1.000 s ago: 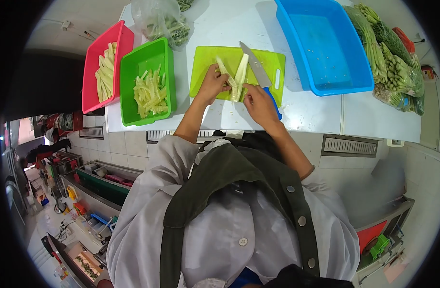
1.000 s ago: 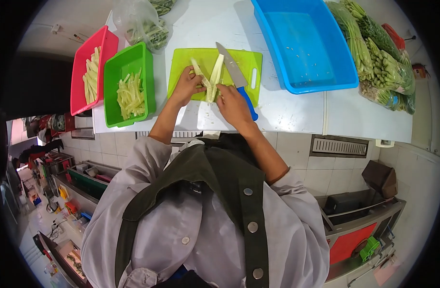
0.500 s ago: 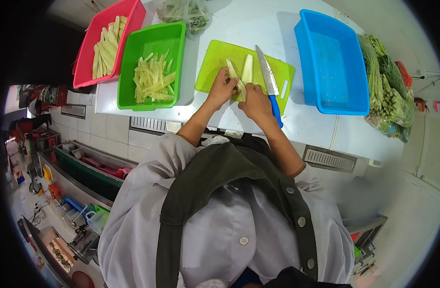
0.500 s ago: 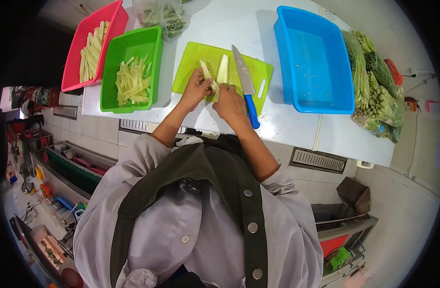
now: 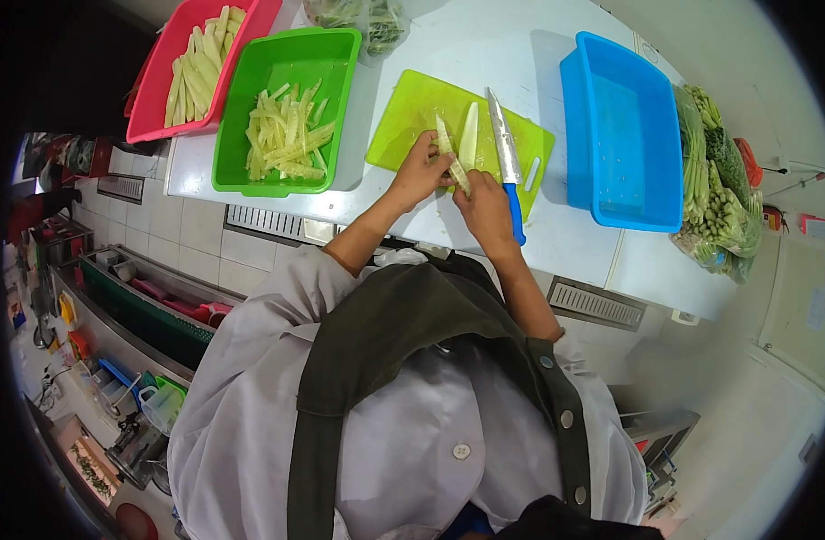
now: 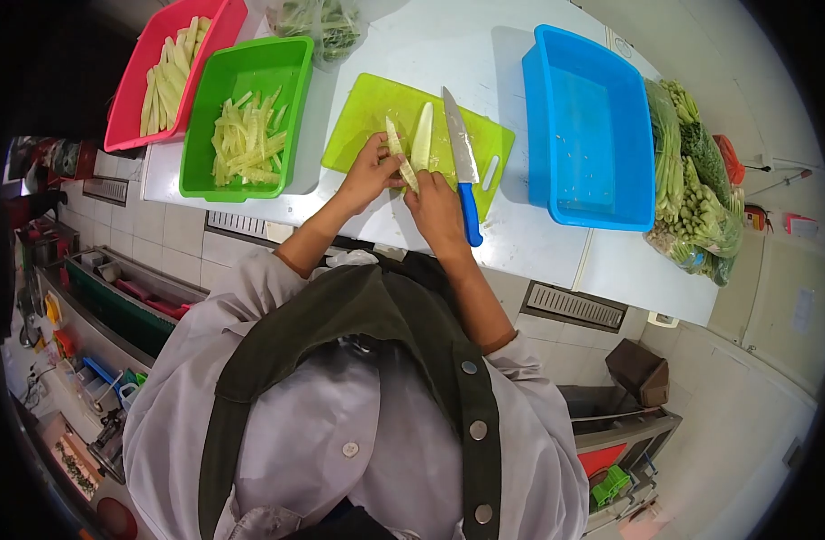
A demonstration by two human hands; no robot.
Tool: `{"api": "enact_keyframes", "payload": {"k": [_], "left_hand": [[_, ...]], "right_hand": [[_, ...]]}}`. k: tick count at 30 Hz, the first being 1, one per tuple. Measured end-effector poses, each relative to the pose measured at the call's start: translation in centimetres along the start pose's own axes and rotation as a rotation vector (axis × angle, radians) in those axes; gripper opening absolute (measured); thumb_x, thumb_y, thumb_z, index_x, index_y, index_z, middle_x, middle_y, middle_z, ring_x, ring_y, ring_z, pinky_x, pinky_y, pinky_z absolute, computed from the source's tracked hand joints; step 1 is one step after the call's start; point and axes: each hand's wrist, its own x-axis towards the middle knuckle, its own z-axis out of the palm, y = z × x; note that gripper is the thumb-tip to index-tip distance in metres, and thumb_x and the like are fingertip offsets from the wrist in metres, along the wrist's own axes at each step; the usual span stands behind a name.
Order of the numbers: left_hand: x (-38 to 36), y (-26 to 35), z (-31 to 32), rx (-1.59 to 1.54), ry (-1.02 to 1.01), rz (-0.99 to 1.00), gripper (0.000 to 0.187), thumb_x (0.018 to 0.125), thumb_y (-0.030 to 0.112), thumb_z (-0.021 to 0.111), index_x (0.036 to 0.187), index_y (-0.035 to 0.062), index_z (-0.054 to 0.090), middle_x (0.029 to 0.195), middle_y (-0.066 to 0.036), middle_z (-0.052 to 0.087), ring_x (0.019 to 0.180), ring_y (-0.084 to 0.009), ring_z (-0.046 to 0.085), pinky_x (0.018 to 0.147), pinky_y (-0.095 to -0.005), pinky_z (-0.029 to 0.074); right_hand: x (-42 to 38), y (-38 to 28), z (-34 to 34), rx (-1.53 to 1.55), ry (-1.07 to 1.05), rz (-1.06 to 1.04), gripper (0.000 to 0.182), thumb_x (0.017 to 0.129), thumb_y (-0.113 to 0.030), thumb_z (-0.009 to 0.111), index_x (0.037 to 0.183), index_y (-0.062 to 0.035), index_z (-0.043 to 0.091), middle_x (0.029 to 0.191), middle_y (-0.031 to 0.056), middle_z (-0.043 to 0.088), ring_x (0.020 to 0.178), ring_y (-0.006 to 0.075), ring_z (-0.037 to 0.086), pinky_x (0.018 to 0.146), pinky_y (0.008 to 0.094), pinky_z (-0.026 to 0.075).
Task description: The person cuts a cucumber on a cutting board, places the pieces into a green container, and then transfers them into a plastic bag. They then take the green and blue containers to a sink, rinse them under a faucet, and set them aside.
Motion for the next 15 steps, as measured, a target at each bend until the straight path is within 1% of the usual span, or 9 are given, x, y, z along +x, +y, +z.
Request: {"api": "enact_keyframes", "payload": {"k": [2,4,8,9,10,12,13,14,15], "left_hand": [[-0.3,0.6,0.5,-0.089,0.007,-0.020,0.041,0.097,0.007,0.055,0.133,0.0020,0.037,0.107,-0.011,0.056,0.091,-0.0165,0.062,0.072,-0.0298,0.059],[-0.4,1.5,0.8,-0.191,0.028,-0.018,0.038,0.098,0.007,0.054,0.132,0.0025,0.037,0.104,-0.010,0.055,0.090,-0.0167,0.062,0.074,-0.0308,0.061],[-0.2,3.3,1.5,-0.248,0.032,-0.051,0.037,0.097,0.011,0.057,0.131,0.0057,0.041,0.104,-0.007,0.054,0.092,-0.0160,0.061,0.079,-0.0342,0.059],[0.0,3.6,1.7,-0.264,0.047,-0.043,0.037,0.097,0.009,0.057,0.130,0.0041,0.040,0.103,-0.008,0.054,0.091,-0.0172,0.062,0.077,-0.0327,0.060],[0.0,4.0,1.6,-0.280,0.065,-0.035,0.037,0.097,0.008,0.056,0.129,0.0025,0.039,0.102,-0.009,0.055,0.090,-0.0183,0.062,0.074,-0.0312,0.061],[-0.1,5.5,1.1,-0.323,0.090,0.008,0.038,0.096,0.008,0.057,0.130,0.0023,0.039,0.101,-0.010,0.055,0.089,-0.0187,0.062,0.074,-0.0321,0.061],[-0.2,6.5,0.9,-0.356,0.097,0.042,0.039,0.096,0.009,0.058,0.130,0.0020,0.040,0.101,-0.010,0.055,0.088,-0.0191,0.063,0.075,-0.0330,0.061],[-0.5,7.8,0.3,-0.358,0.100,0.044,0.039,0.096,0.009,0.058,0.130,0.0020,0.040,0.101,-0.010,0.055,0.088,-0.0191,0.063,0.075,-0.0330,0.061],[-1.2,9.3,-0.8,-0.340,0.136,0.100,0.041,0.095,0.009,0.059,0.130,0.0017,0.039,0.101,-0.011,0.056,0.089,-0.0198,0.063,0.076,-0.0344,0.062]], "right_hand": [[0.0,0.1,-0.7,-0.002,0.014,0.011,0.020,0.082,-0.012,0.068,0.092,0.0024,0.060,0.084,0.0231,0.061,0.083,0.0425,0.062,0.072,0.0483,0.050],[0.7,0.1,-2.1,0.039,-0.015,0.010,0.022,0.083,-0.015,0.068,0.096,-0.0012,0.058,0.086,0.0225,0.063,0.083,0.0424,0.062,0.073,0.0511,0.050],[2.5,-0.7,-5.3,-0.108,-0.159,0.054,0.020,0.081,-0.014,0.068,0.096,-0.0039,0.060,0.089,0.0200,0.065,0.084,0.0431,0.062,0.073,0.0501,0.049],[2.8,-0.6,-5.8,-0.123,-0.155,0.030,0.020,0.083,-0.015,0.070,0.099,-0.0049,0.063,0.087,0.0158,0.066,0.078,0.0340,0.066,0.067,0.0427,0.051],[3.3,-1.2,-6.7,-0.127,-0.164,0.013,0.020,0.083,-0.015,0.070,0.099,-0.0049,0.063,0.087,0.0158,0.066,0.078,0.0340,0.066,0.067,0.0427,0.051],[3.8,-2.3,-8.5,0.250,-0.239,0.078,0.024,0.087,-0.018,0.072,0.106,-0.0041,0.066,0.084,0.0112,0.065,0.069,0.0217,0.065,0.061,0.0344,0.050],[4.2,-1.5,-8.0,0.442,-0.195,0.015,0.030,0.089,-0.021,0.072,0.112,-0.0031,0.065,0.081,0.0082,0.064,0.065,0.0138,0.062,0.057,0.0289,0.048],[4.8,-0.6,-8.0,0.441,-0.198,0.012,0.030,0.089,-0.021,0.072,0.112,-0.0031,0.065,0.081,0.0082,0.064,0.065,0.0138,0.062,0.057,0.0289,0.048],[5.3,-0.5,-8.4,0.430,-0.113,0.079,0.030,0.090,-0.022,0.072,0.112,-0.0023,0.065,0.082,0.0091,0.065,0.066,0.0152,0.062,0.058,0.0298,0.049]]}}
